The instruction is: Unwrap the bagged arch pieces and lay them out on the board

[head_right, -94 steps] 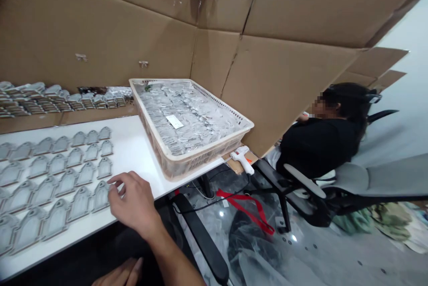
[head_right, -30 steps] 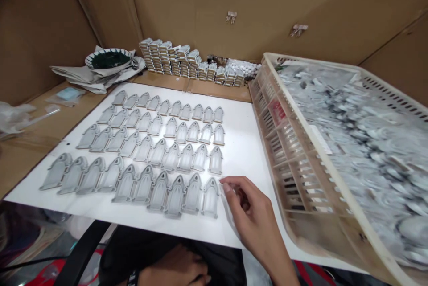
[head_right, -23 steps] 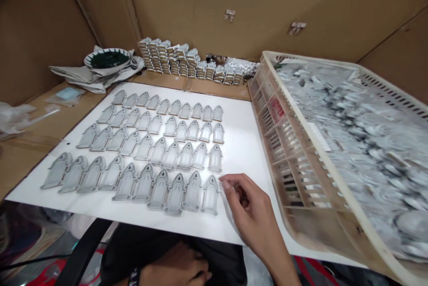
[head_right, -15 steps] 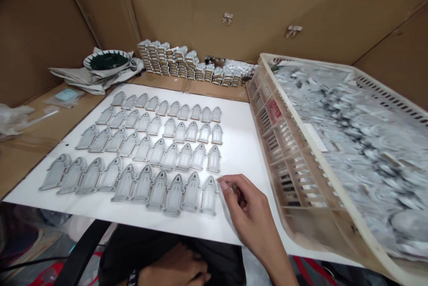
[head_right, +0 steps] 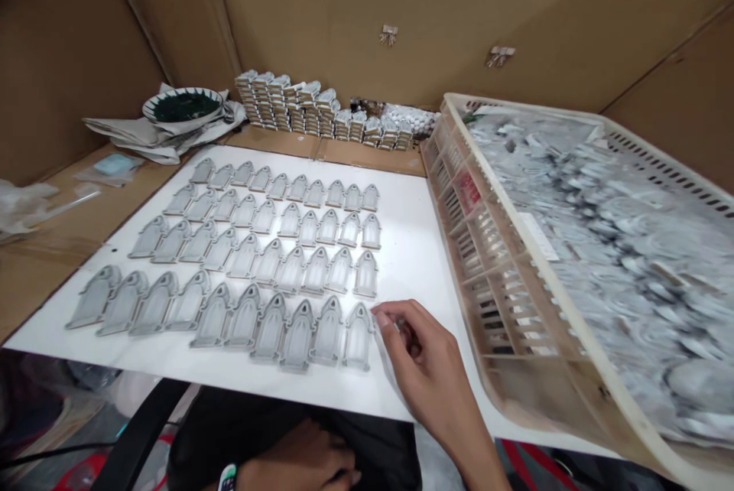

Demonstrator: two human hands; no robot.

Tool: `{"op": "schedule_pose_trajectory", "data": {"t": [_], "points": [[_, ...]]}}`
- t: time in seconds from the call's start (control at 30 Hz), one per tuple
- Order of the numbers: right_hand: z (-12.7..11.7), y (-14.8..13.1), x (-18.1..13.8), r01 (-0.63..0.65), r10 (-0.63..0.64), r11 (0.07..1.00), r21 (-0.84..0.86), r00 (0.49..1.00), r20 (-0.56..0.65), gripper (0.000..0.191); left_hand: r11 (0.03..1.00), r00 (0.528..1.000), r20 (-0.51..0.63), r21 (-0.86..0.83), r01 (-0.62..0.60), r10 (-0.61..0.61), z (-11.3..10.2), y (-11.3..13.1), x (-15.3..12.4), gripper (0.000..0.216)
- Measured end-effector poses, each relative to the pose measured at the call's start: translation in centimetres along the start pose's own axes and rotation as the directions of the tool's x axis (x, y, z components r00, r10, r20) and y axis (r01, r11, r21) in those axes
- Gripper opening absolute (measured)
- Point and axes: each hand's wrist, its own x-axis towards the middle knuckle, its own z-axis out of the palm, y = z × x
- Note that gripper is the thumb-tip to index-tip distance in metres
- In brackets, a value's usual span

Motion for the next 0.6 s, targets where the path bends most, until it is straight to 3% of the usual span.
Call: {"op": "schedule_pose_trajectory", "data": {"t": [0.1, 0.23, 0.33, 0.4, 0.6], "points": [[0.1, -0.5, -0.3, 0.038, -0.038, 0.999, 0.002, 0.998, -0.056, 0.027, 1.000, 1.000, -0.001, 0.008, -0.028, 0.028, 0.9, -0.3, 0.2, 0.025], [0.5, -3.4, 0.8, 0.194, -0.196, 0.980, -0.033, 0.976, -0.091, 0.021, 0.999, 0.996, -0.073, 0.034, -0.040, 0.042, 1.9, -0.1, 0.0, 0.023], [1.3, -6.6, 3.6, 0.307, -0.308, 0.946, -0.101, 0.951, 0.003, 0.020, 0.999, 0.993, -0.110, 0.043, -0.027, 0.032, 2.3, -0.1, 0.0, 0.023], [2.1, -8.5, 5.9, 0.358, -0.350, 0.928, -0.103, 0.933, 0.090, 0.019, 0.996, 0.994, -0.077, 0.050, -0.071, 0.075, 2.4, -0.4, 0.2, 0.024], [5.1, -11.1, 11.5, 0.435, -0.363, 0.884, -0.170, 0.869, 0.336, 0.016, 0.993, 0.989, -0.099, 0.059, -0.103, 0.109, 3.8, -1.7, 0.8, 0.031]]}}
